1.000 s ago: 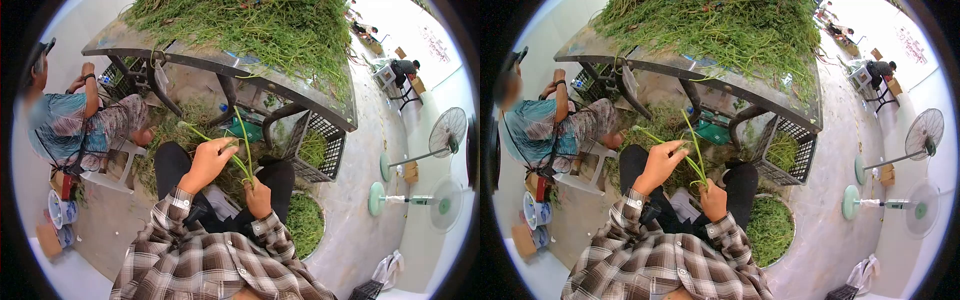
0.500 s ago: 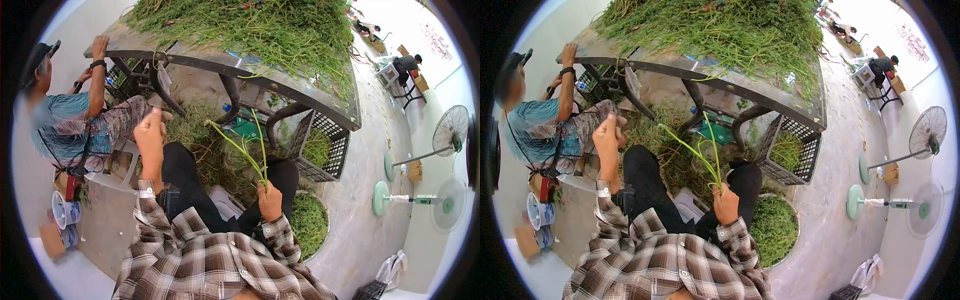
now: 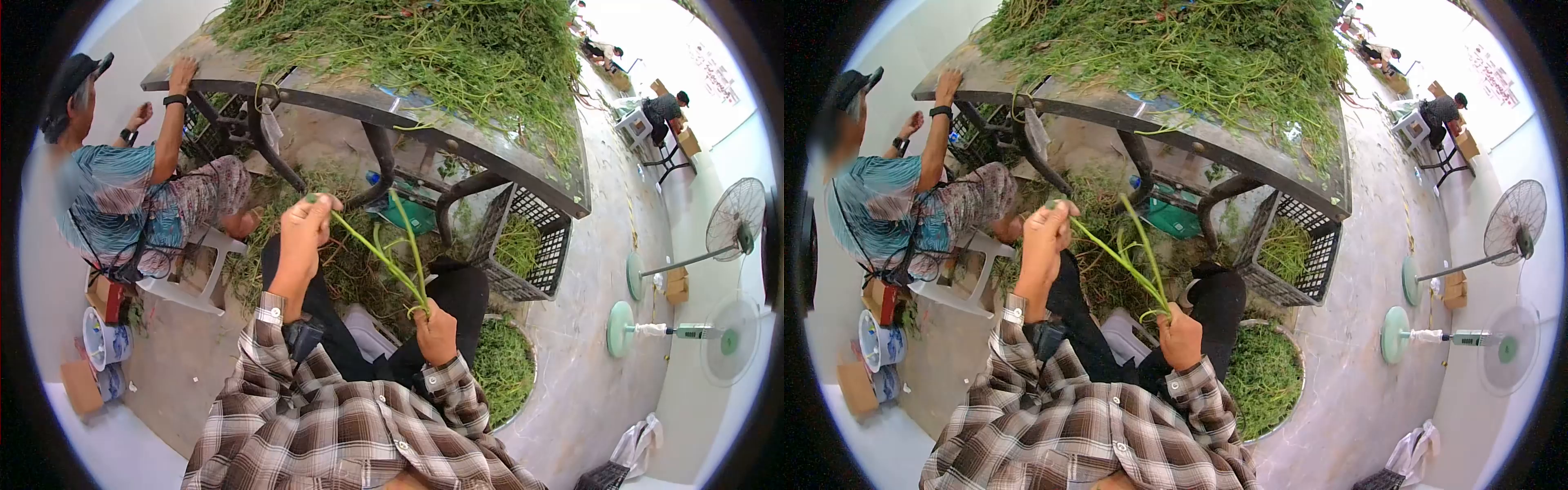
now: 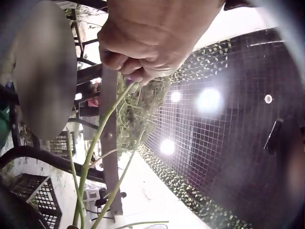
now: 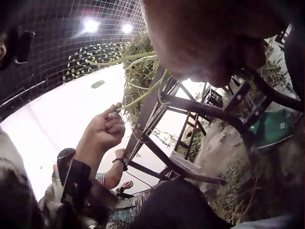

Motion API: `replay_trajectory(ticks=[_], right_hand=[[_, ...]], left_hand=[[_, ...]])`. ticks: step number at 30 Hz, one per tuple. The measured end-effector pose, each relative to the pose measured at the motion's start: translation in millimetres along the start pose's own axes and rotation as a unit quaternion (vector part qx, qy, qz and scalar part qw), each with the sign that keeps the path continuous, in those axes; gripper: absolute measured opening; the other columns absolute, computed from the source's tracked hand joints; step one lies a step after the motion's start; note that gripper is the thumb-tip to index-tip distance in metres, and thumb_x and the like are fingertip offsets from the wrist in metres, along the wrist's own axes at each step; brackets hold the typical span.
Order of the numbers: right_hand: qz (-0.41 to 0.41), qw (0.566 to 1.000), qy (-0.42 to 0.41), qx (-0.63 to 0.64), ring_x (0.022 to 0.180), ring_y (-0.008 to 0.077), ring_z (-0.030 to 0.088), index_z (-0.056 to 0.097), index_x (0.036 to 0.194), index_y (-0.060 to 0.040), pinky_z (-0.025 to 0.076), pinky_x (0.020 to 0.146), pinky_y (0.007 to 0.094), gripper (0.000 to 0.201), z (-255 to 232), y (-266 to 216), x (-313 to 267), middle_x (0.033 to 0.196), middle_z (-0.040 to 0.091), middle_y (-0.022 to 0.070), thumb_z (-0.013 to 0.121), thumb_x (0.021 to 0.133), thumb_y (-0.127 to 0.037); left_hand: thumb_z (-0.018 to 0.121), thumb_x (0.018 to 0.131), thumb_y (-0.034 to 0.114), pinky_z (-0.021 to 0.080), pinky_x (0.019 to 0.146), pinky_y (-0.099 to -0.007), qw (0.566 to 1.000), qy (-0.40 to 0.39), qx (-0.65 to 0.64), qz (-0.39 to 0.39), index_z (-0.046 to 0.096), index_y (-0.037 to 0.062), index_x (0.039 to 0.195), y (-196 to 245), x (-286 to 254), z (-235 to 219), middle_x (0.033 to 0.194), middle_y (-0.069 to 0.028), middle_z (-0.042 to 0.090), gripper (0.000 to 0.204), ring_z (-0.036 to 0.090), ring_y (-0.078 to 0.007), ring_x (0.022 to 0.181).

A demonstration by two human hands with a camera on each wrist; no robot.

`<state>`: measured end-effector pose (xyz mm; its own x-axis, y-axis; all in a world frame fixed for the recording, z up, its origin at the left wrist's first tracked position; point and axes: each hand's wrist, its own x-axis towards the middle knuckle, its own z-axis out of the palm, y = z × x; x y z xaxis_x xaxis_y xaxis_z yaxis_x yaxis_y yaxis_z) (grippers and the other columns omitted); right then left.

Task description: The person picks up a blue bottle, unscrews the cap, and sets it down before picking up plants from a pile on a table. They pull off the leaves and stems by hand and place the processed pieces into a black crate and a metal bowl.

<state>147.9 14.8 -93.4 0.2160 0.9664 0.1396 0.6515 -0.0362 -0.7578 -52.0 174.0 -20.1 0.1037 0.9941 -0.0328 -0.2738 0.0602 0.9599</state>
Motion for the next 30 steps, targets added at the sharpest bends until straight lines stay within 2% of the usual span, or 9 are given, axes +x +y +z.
replay_trajectory(ticks=[3, 5, 9, 12, 13, 19, 21, 23, 30], right_hand=[[-0.029, 0.999, -0.017, 0.008, 0.062, 0.0378, 0.055, 0.054, 0.083, -0.0049, 0.042, 0.053, 0.0418, 0.016, 1, -10, 1, 0.062, 0.053, 0.0189, 0.051, 0.087, -0.020], [-0.039, 0.999, -0.032, 0.005, 0.063, 0.0380, 0.055, 0.055, 0.084, -0.0049, 0.042, 0.053, 0.0417, 0.015, 1, -9, 0, 0.063, 0.053, 0.0191, 0.051, 0.086, -0.020], [0.149, 0.981, -0.008, 0.122, 0.049, 0.0216, 0.049, 0.053, 0.080, -0.0052, 0.039, 0.047, 0.0336, 0.024, -1, 27, -10, 0.056, 0.048, 0.0106, 0.049, 0.091, -0.026], [0.287, 0.847, -0.031, 0.448, 0.045, 0.0056, 0.033, 0.043, 0.070, -0.0095, 0.025, 0.040, 0.0210, 0.032, -14, 15, -2, 0.056, 0.039, -0.0033, 0.046, 0.093, -0.031], [0.290, 0.846, -0.026, 0.447, 0.045, 0.0056, 0.033, 0.043, 0.070, -0.0095, 0.025, 0.040, 0.0210, 0.032, -15, 10, 2, 0.056, 0.039, -0.0033, 0.046, 0.093, -0.031], [0.254, 0.768, -0.067, 0.584, 0.045, 0.0052, 0.027, 0.040, 0.072, -0.0096, 0.025, 0.041, 0.0205, 0.032, -19, -12, 17, 0.056, 0.035, -0.0032, 0.042, 0.095, -0.031], [0.259, 0.761, -0.073, 0.590, 0.046, 0.0051, 0.026, 0.040, 0.073, -0.0097, 0.025, 0.041, 0.0205, 0.031, -23, -15, 17, 0.057, 0.035, -0.0032, 0.042, 0.095, -0.031], [0.246, 0.746, -0.078, 0.615, 0.046, 0.0048, 0.028, 0.041, 0.074, -0.0096, 0.026, 0.041, 0.0201, 0.031, -22, -15, 17, 0.058, 0.036, -0.0033, 0.042, 0.095, -0.032], [0.269, 0.770, -0.118, 0.566, 0.046, 0.0048, 0.030, 0.044, 0.077, -0.0093, 0.025, 0.040, 0.0188, 0.029, -9, -28, 11, 0.059, 0.037, -0.0043, 0.044, 0.094, -0.033]], left_hand=[[0.051, 0.091, 0.019, 0.020, 0.038, -0.0179, 0.995, 0.048, -0.083, 0.008, 0.057, 0.0035, 0.082, 4, 4, -7, 0.055, 0.0072, 0.039, 0.019, 0.027, -0.0013, 0.041], [0.052, 0.091, 0.018, 0.020, 0.038, -0.0178, 0.974, 0.166, -0.153, 0.004, 0.055, 0.0052, 0.081, 10, 14, -23, 0.055, 0.0072, 0.038, 0.017, 0.027, -0.0014, 0.041], [0.052, 0.091, 0.027, 0.018, 0.037, -0.0196, 0.950, 0.169, -0.242, 0.105, 0.050, 0.0101, 0.072, 53, 31, -92, 0.055, 0.0070, 0.033, 0.025, 0.024, -0.0024, 0.041], [0.052, 0.091, 0.031, 0.017, 0.036, -0.0203, 0.956, 0.186, -0.211, 0.078, 0.049, 0.0113, 0.070, 46, 21, -72, 0.055, 0.0068, 0.033, 0.029, 0.024, -0.0023, 0.041], [0.051, 0.092, 0.030, 0.017, 0.036, -0.0189, 0.960, 0.239, -0.140, 0.033, 0.050, 0.0121, 0.070, 41, 17, -52, 0.056, 0.0071, 0.034, 0.028, 0.025, -0.0020, 0.042], [0.056, 0.088, 0.026, 0.029, 0.045, -0.0168, 0.979, -0.111, 0.057, -0.163, 0.060, 0.0033, 0.104, -25, -34, 13, 0.071, 0.0049, 0.051, 0.028, 0.040, -0.0018, 0.054], [0.053, 0.089, 0.029, 0.044, 0.064, -0.0217, 0.962, -0.174, 0.082, -0.192, 0.059, 0.0009, 0.106, -45, -48, 28, 0.086, -0.0020, 0.060, 0.033, 0.052, -0.0083, 0.074], [0.054, 0.088, 0.034, 0.045, 0.075, -0.0262, 0.938, -0.268, 0.065, -0.208, 0.053, -0.0015, 0.117, -63, -62, 38, 0.099, -0.0058, 0.060, 0.045, 0.056, -0.0138, 0.087], [0.057, 0.087, 0.038, 0.041, 0.088, -0.0296, 0.926, -0.298, -0.032, -0.232, 0.042, -0.0007, 0.128, -72, -67, 55, 0.109, -0.0076, 0.056, 0.058, 0.051, -0.0157, 0.102]])
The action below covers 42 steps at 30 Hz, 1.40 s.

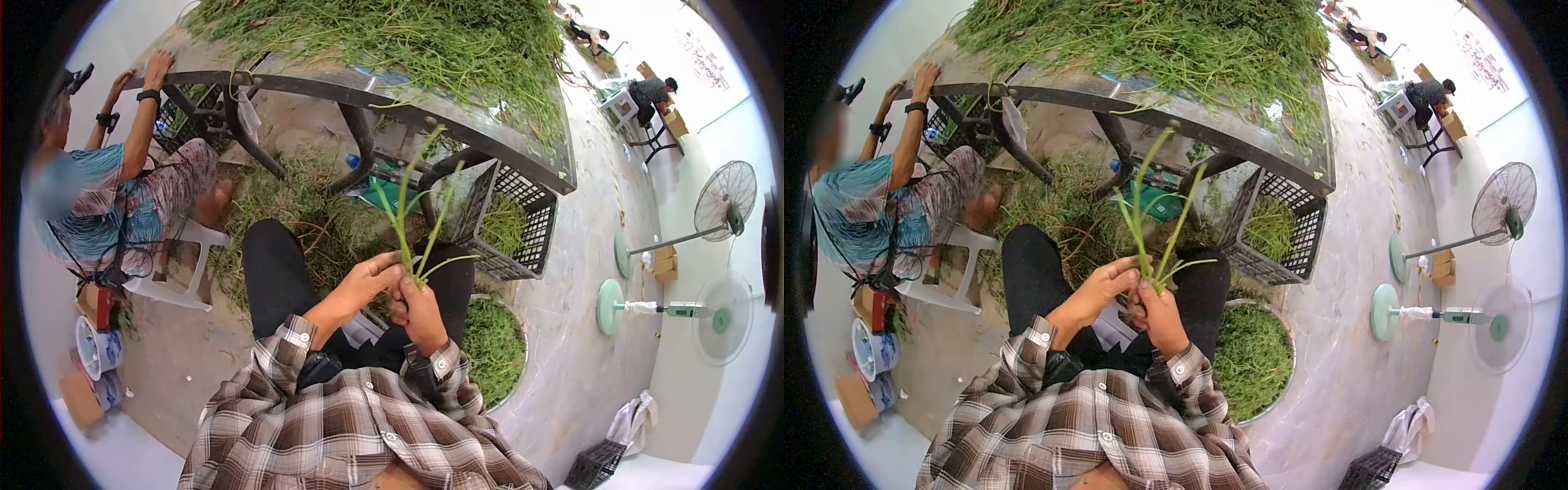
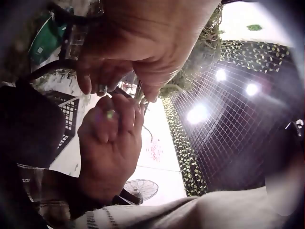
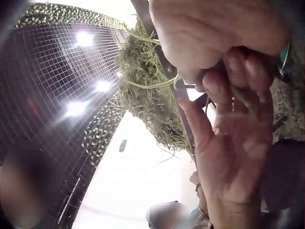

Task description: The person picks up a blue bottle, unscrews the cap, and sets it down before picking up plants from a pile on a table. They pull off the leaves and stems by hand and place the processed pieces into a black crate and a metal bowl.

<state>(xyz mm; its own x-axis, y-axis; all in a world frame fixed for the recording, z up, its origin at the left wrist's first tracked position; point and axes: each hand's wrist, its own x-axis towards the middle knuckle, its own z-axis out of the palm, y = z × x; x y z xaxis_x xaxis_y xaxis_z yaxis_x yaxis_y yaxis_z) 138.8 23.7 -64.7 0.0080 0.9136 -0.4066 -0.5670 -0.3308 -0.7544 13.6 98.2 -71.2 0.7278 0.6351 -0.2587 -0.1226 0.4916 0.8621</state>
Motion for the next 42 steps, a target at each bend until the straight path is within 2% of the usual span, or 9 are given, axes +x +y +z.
replay_trajectory(ticks=[5, 9, 10, 14, 24, 30, 32, 37, 42], right_hand=[[0.063, 0.995, -0.072, -0.023, 0.046, 0.0040, 0.028, 0.044, 0.077, -0.0086, 0.020, 0.040, 0.0192, 0.029, 3, 11, 2, 0.058, 0.036, -0.0043, 0.043, 0.095, -0.032], [0.079, 0.988, -0.123, -0.043, 0.044, 0.0042, 0.027, 0.045, 0.077, -0.0085, 0.021, 0.039, 0.0195, 0.030, 1, 18, 5, 0.056, 0.035, -0.0033, 0.042, 0.095, -0.032], [0.084, 0.988, -0.122, -0.036, 0.043, 0.0044, 0.027, 0.045, 0.077, -0.0083, 0.021, 0.039, 0.0196, 0.030, 0, 19, 5, 0.055, 0.036, -0.0028, 0.042, 0.095, -0.033], [0.090, 0.991, -0.103, -0.013, 0.042, 0.0045, 0.027, 0.046, 0.079, -0.0075, 0.021, 0.038, 0.0193, 0.030, 3, 21, 6, 0.056, 0.038, -0.0014, 0.041, 0.095, -0.033], [0.092, 0.991, -0.088, 0.032, 0.040, 0.0045, 0.027, 0.049, 0.088, -0.0058, 0.024, 0.036, 0.0185, 0.035, -6, 29, 12, 0.061, 0.045, 0.0017, 0.039, 0.094, -0.039], [0.093, 0.992, -0.077, 0.021, 0.040, 0.0049, 0.029, 0.048, 0.080, -0.0067, 0.024, 0.036, 0.0193, 0.038, -5, 30, 11, 0.060, 0.046, 0.0016, 0.041, 0.094, -0.041], [0.090, 0.995, -0.016, 0.036, 0.041, 0.0049, 0.028, 0.045, 0.074, -0.0084, 0.024, 0.036, 0.0194, 0.036, -2, 30, 10, 0.057, 0.042, -0.0008, 0.043, 0.094, -0.039], [0.077, 0.993, -0.065, 0.063, 0.042, 0.0044, 0.026, 0.041, 0.070, -0.0103, 0.023, 0.037, 0.0192, 0.034, -17, 34, 13, 0.056, 0.035, -0.0028, 0.044, 0.094, -0.035], [0.044, 0.996, -0.017, 0.069, 0.042, 0.0043, 0.026, 0.041, 0.070, -0.0104, 0.024, 0.037, 0.0191, 0.033, -22, 28, 16, 0.055, 0.033, -0.0039, 0.045, 0.094, -0.033]], left_hand=[[0.050, 0.091, 0.031, 0.041, 0.088, -0.0291, 0.997, -0.003, -0.073, 0.018, 0.044, 0.0003, 0.126, 18, 6, -6, 0.111, -0.0092, 0.057, 0.047, 0.053, -0.0173, 0.102], [0.048, 0.092, 0.026, 0.046, 0.076, -0.0277, 0.990, -0.019, -0.134, 0.034, 0.050, -0.0005, 0.114, 24, 7, -13, 0.084, -0.0045, 0.059, 0.034, 0.057, -0.0141, 0.079], [0.046, 0.093, 0.026, 0.047, 0.073, -0.0284, 0.990, 0.030, -0.133, 0.035, 0.052, 0.0004, 0.103, 21, 10, -10, 0.072, -0.0008, 0.053, 0.028, 0.053, -0.0122, 0.070], [0.041, 0.096, 0.027, 0.048, 0.069, -0.0293, 0.973, 0.109, -0.196, 0.050, 0.050, 0.0032, 0.090, 18, 14, -4, 0.061, 0.0029, 0.040, 0.026, 0.047, -0.0109, 0.062], [0.035, 0.097, 0.032, 0.040, 0.059, -0.0271, 0.927, 0.157, -0.327, 0.098, 0.046, 0.0063, 0.082, 22, 15, -13, 0.059, 0.0036, 0.035, 0.032, 0.039, -0.0096, 0.056], [0.035, 0.097, 0.032, 0.034, 0.054, -0.0260, 0.909, 0.144, -0.359, 0.156, 0.043, 0.0070, 0.080, 25, 13, -24, 0.057, 0.0036, 0.031, 0.032, 0.033, -0.0095, 0.052], [0.033, 0.098, 0.032, 0.034, 0.054, -0.0253, 0.902, 0.142, -0.369, 0.173, 0.043, 0.0068, 0.080, 31, 12, -31, 0.057, 0.0035, 0.031, 0.032, 0.033, -0.0092, 0.052], [0.034, 0.097, 0.032, 0.031, 0.049, -0.0231, 0.897, 0.144, -0.357, 0.217, 0.044, 0.0071, 0.079, 43, 6, -54, 0.056, 0.0042, 0.030, 0.032, 0.031, -0.0082, 0.049], [0.041, 0.096, 0.031, 0.028, 0.043, -0.0222, 0.923, 0.192, -0.300, 0.147, 0.045, 0.0069, 0.079, 31, 0, -40, 0.055, 0.0057, 0.029, 0.030, 0.030, -0.0061, 0.046]])
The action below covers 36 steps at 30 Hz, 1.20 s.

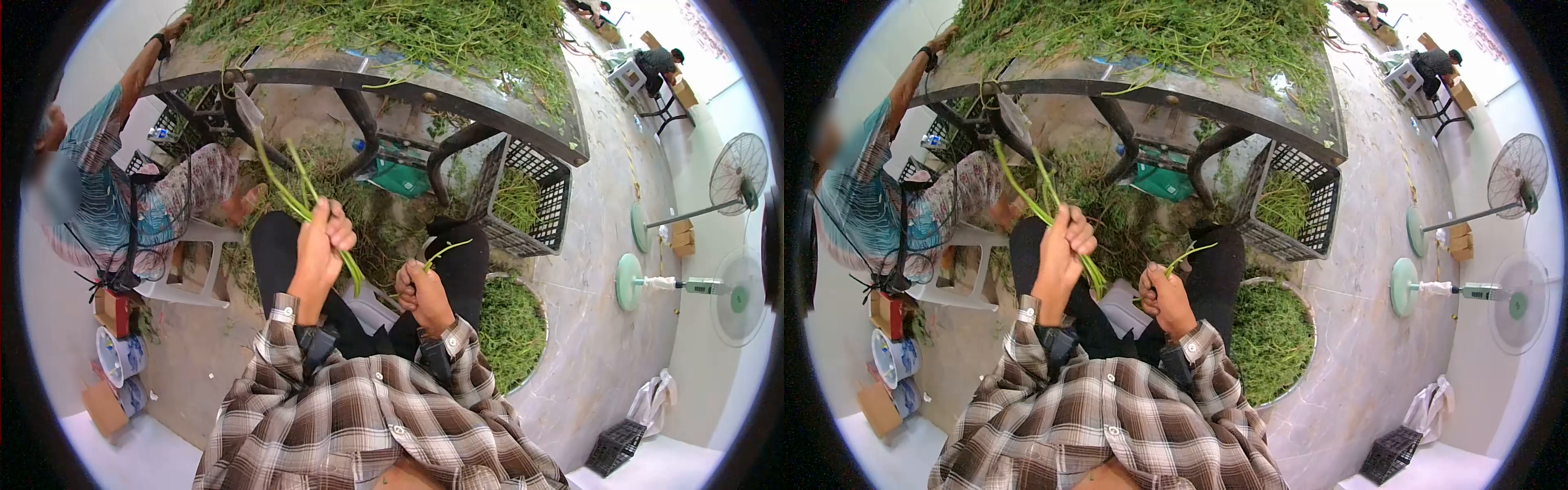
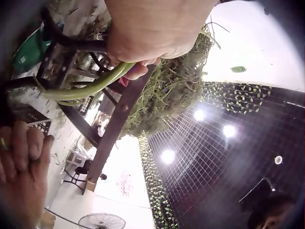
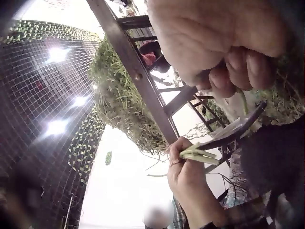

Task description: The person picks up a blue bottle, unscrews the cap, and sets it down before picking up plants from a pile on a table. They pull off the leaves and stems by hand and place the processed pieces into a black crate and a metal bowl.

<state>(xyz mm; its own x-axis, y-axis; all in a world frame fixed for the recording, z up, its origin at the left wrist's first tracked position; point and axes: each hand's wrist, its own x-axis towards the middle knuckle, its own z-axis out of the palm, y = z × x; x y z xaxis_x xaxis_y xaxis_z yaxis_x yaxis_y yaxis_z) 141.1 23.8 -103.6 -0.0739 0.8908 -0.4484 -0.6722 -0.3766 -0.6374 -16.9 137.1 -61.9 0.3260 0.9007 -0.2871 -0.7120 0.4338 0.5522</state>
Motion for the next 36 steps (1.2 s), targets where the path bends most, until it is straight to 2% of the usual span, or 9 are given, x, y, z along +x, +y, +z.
replay_trajectory(ticks=[7, 13, 14, 17, 21, 26, 29, 32, 36], right_hand=[[-0.028, 0.990, 0.012, -0.135, 0.043, 0.0032, 0.030, 0.045, 0.073, -0.0090, 0.023, 0.038, 0.0201, 0.031, 1, -3, -2, 0.059, 0.039, -0.0037, 0.045, 0.093, -0.033], [-0.119, 0.939, -0.033, -0.320, 0.054, 0.0074, 0.041, 0.051, 0.079, -0.0035, 0.034, 0.050, 0.0241, 0.026, -10, 16, 11, 0.063, 0.046, -0.0018, 0.044, 0.094, -0.023], [-0.087, 0.930, -0.033, -0.356, 0.057, 0.0098, 0.044, 0.053, 0.083, -0.0017, 0.037, 0.052, 0.0260, 0.024, -13, 15, 12, 0.065, 0.048, 0.0010, 0.044, 0.093, -0.021], [-0.156, 0.906, -0.029, -0.393, 0.059, 0.0121, 0.046, 0.053, 0.083, -0.0003, 0.039, 0.054, 0.0280, 0.022, -12, 20, 12, 0.067, 0.050, 0.0033, 0.045, 0.091, -0.018], [-0.142, 0.908, -0.031, -0.392, 0.062, 0.0141, 0.049, 0.053, 0.082, 0.0012, 0.041, 0.057, 0.0300, 0.021, -9, 18, 10, 0.068, 0.052, 0.0054, 0.045, 0.090, -0.016], [-0.068, 0.874, -0.012, -0.480, 0.062, 0.0149, 0.051, 0.051, 0.081, 0.0018, 0.041, 0.058, 0.0306, 0.024, -16, 10, 10, 0.069, 0.054, 0.0070, 0.045, 0.090, -0.019], [-0.074, 0.893, -0.008, -0.445, 0.065, 0.0162, 0.053, 0.053, 0.084, 0.0017, 0.043, 0.061, 0.0305, 0.024, -22, 6, 12, 0.073, 0.055, 0.0081, 0.044, 0.091, -0.020], [-0.149, 0.886, 0.005, -0.438, 0.076, 0.0211, 0.057, 0.055, 0.101, 0.0010, 0.045, 0.071, 0.0311, 0.025, -18, -1, 12, 0.083, 0.059, 0.0111, 0.043, 0.092, -0.019], [-0.219, 0.870, 0.065, -0.437, 0.082, 0.0224, 0.058, 0.052, 0.113, -0.0003, 0.044, 0.074, 0.0312, 0.027, -4, -20, 11, 0.088, 0.059, 0.0121, 0.043, 0.092, -0.016]], left_hand=[[0.045, 0.094, 0.028, 0.031, 0.045, -0.0205, 0.981, -0.035, 0.165, -0.100, 0.052, 0.0001, 0.090, -34, -12, 6, 0.059, 0.0047, 0.034, 0.029, 0.033, -0.0055, 0.049], [0.059, 0.086, 0.016, 0.027, 0.046, -0.0190, 0.933, -0.106, 0.287, -0.191, 0.058, 0.0017, 0.106, -38, -23, 20, 0.064, 0.0065, 0.041, 0.025, 0.033, -0.0039, 0.050], [0.061, 0.083, 0.011, 0.027, 0.047, -0.0191, 0.925, -0.110, 0.298, -0.207, 0.059, 0.0021, 0.108, -39, -23, 18, 0.065, 0.0066, 0.044, 0.027, 0.034, -0.0036, 0.051], [0.061, 0.083, 0.013, 0.027, 0.046, -0.0191, 0.909, -0.129, 0.342, -0.201, 0.060, 0.0021, 0.103, -41, -24, 16, 0.064, 0.0064, 0.044, 0.022, 0.033, -0.0038, 0.051], [0.055, 0.089, 0.024, 0.026, 0.043, -0.0200, 0.932, -0.093, 0.297, -0.185, 0.058, 0.0031, 0.082, -42, -20, 8, 0.059, 0.0056, 0.042, 0.022, 0.033, -0.0032, 0.049], [0.053, 0.091, 0.031, 0.028, 0.046, -0.0206, 0.946, -0.080, 0.290, -0.119, 0.054, 0.0047, 0.081, -27, -10, 6, 0.057, 0.0039, 0.039, 0.028, 0.033, -0.0050, 0.050], [0.050, 0.092, 0.029, 0.035, 0.053, -0.0225, 0.946, -0.080, 0.305, -0.076, 0.052, 0.0060, 0.083, -26, -4, -2, 0.067, 0.0020, 0.045, 0.025, 0.039, -0.0074, 0.057], [0.046, 0.094, 0.026, 0.043, 0.071, -0.0268, 0.942, -0.033, 0.332, -0.043, 0.050, 0.0063, 0.082, -32, -7, 5, 0.075, -0.0021, 0.052, 0.023, 0.053, -0.0147, 0.071], [0.044, 0.095, 0.025, 0.046, 0.063, -0.0273, 0.953, -0.065, 0.284, -0.081, 0.048, 0.0059, 0.081, -35, -13, 9, 0.071, -0.0038, 0.051, 0.024, 0.053, -0.0147, 0.065]])
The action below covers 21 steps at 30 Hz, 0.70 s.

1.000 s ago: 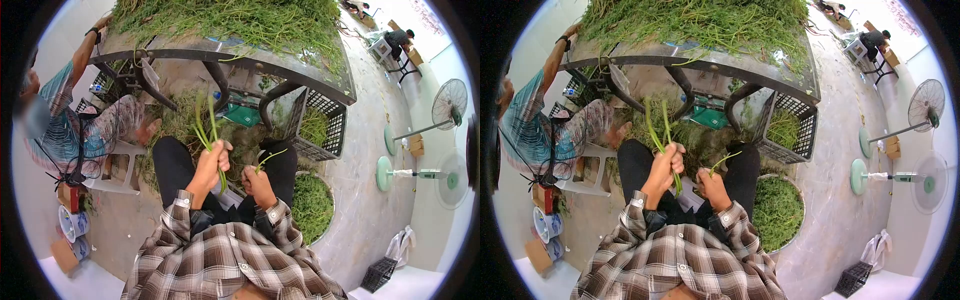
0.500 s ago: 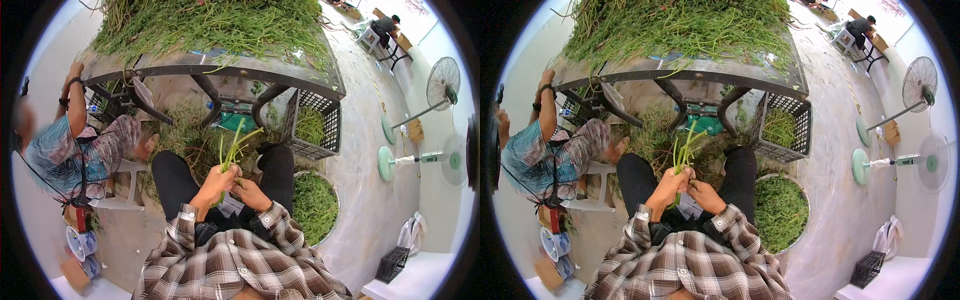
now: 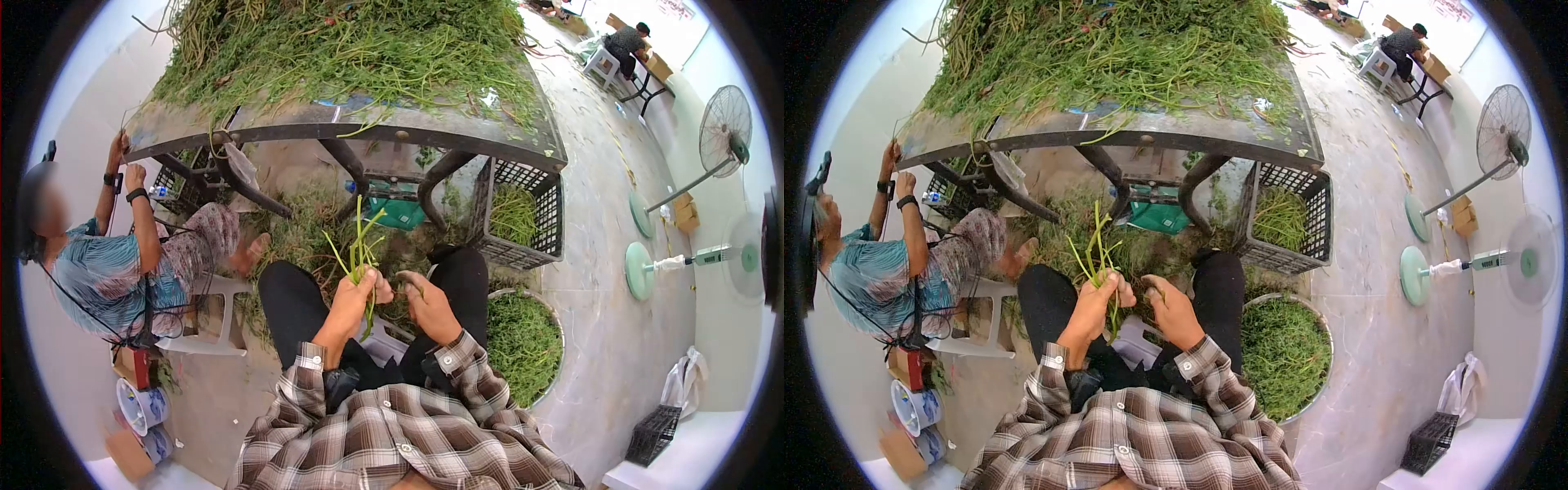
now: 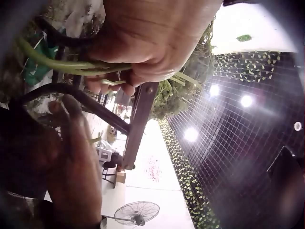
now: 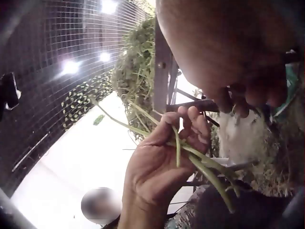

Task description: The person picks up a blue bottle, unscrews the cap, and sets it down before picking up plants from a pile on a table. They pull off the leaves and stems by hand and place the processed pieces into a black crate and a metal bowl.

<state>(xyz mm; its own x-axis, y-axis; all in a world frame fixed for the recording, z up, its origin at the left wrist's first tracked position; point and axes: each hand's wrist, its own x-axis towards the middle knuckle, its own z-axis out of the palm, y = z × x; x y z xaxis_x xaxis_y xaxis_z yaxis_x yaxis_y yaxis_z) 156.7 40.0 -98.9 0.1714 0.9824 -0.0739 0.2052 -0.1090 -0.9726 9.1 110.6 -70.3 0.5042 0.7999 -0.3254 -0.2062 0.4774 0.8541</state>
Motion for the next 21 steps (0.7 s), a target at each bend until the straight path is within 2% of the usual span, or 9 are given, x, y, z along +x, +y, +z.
replay_trajectory(ticks=[3, 4, 6, 8, 11, 13, 15, 19, 21], right_hand=[[0.020, 0.998, 0.007, 0.059, 0.070, 0.0138, 0.052, 0.052, 0.112, -0.0010, 0.043, 0.067, 0.0284, 0.027, -7, -20, 6, 0.075, 0.053, 0.0058, 0.042, 0.094, -0.017], [0.001, 0.996, 0.022, 0.083, 0.065, 0.0103, 0.047, 0.053, 0.111, -0.0011, 0.040, 0.061, 0.0261, 0.026, -7, -28, 8, 0.072, 0.049, 0.0026, 0.042, 0.094, -0.018], [-0.021, 0.993, 0.038, 0.107, 0.060, 0.0067, 0.042, 0.053, 0.110, -0.0013, 0.038, 0.056, 0.0239, 0.026, -9, -41, 11, 0.068, 0.046, -0.0006, 0.042, 0.094, -0.018], [0.039, 0.969, -0.010, 0.242, 0.055, 0.0031, 0.038, 0.054, 0.107, -0.0022, 0.032, 0.049, 0.0206, 0.025, -10, -51, 13, 0.066, 0.044, -0.0046, 0.044, 0.094, -0.021], [0.060, 0.955, -0.016, 0.290, 0.045, 0.0003, 0.028, 0.053, 0.107, -0.0035, 0.022, 0.040, 0.0182, 0.026, -2, -57, 20, 0.058, 0.036, -0.0082, 0.049, 0.093, -0.024], [0.049, 0.949, -0.029, 0.309, 0.045, 0.0005, 0.029, 0.054, 0.101, -0.0048, 0.022, 0.040, 0.0182, 0.022, 0, -57, 23, 0.058, 0.036, -0.0076, 0.051, 0.092, -0.024], [0.100, 0.908, -0.019, 0.407, 0.045, 0.0014, 0.030, 0.052, 0.091, -0.0065, 0.023, 0.040, 0.0181, 0.015, 0, -71, 23, 0.058, 0.035, -0.0066, 0.051, 0.091, -0.022], [0.118, 0.872, -0.042, 0.473, 0.044, 0.0027, 0.031, 0.049, 0.085, -0.0069, 0.024, 0.039, 0.0182, 0.013, -5, -60, 28, 0.058, 0.035, -0.0055, 0.051, 0.090, -0.018], [0.075, 0.879, -0.009, 0.471, 0.043, 0.0037, 0.032, 0.049, 0.085, -0.0061, 0.025, 0.038, 0.0186, 0.011, -17, -54, 31, 0.058, 0.036, -0.0050, 0.051, 0.090, -0.016]], left_hand=[[0.043, 0.095, 0.026, 0.043, 0.054, -0.0265, 0.998, -0.005, 0.057, -0.011, 0.047, 0.0063, 0.079, 1, 0, 0, 0.065, -0.0012, 0.047, 0.025, 0.046, -0.0117, 0.055], [0.043, 0.095, 0.027, 0.038, 0.048, -0.0245, 0.999, 0.014, 0.037, -0.013, 0.046, 0.0074, 0.078, -2, 0, 2, 0.061, 0.0017, 0.040, 0.026, 0.037, -0.0086, 0.050], [0.044, 0.095, 0.027, 0.036, 0.047, -0.0237, 0.999, 0.007, 0.039, -0.014, 0.047, 0.0072, 0.079, -6, 3, 0, 0.060, 0.0026, 0.040, 0.026, 0.037, -0.0074, 0.049], [0.045, 0.094, 0.027, 0.032, 0.044, -0.0221, 0.999, 0.003, 0.047, -0.017, 0.049, 0.0074, 0.080, -8, 3, 1, 0.060, 0.0047, 0.039, 0.024, 0.035, -0.0048, 0.048], [0.045, 0.095, 0.026, 0.032, 0.044, -0.0213, 0.995, 0.010, 0.102, 0.002, 0.048, 0.0072, 0.081, -8, 0, 6, 0.061, 0.0049, 0.039, 0.023, 0.035, -0.0046, 0.048], [0.044, 0.095, 0.025, 0.031, 0.043, -0.0211, 0.991, -0.001, 0.132, 0.017, 0.049, 0.0071, 0.082, -8, -2, 8, 0.062, 0.0050, 0.040, 0.023, 0.035, -0.0044, 0.049], [0.042, 0.095, 0.025, 0.032, 0.044, -0.0206, 0.985, -0.006, 0.172, 0.017, 0.050, 0.0069, 0.085, -9, -3, 8, 0.063, 0.0048, 0.041, 0.022, 0.037, -0.0042, 0.049], [0.042, 0.095, 0.023, 0.035, 0.048, -0.0235, 0.977, 0.000, 0.208, 0.038, 0.050, 0.0053, 0.083, -8, -6, 10, 0.064, 0.0005, 0.044, 0.023, 0.041, -0.0079, 0.052], [0.043, 0.094, 0.021, 0.039, 0.054, -0.0278, 0.923, -0.012, 0.353, 0.153, 0.049, 0.0028, 0.079, -2, -5, 10, 0.064, -0.0046, 0.045, 0.024, 0.044, -0.0129, 0.058]])
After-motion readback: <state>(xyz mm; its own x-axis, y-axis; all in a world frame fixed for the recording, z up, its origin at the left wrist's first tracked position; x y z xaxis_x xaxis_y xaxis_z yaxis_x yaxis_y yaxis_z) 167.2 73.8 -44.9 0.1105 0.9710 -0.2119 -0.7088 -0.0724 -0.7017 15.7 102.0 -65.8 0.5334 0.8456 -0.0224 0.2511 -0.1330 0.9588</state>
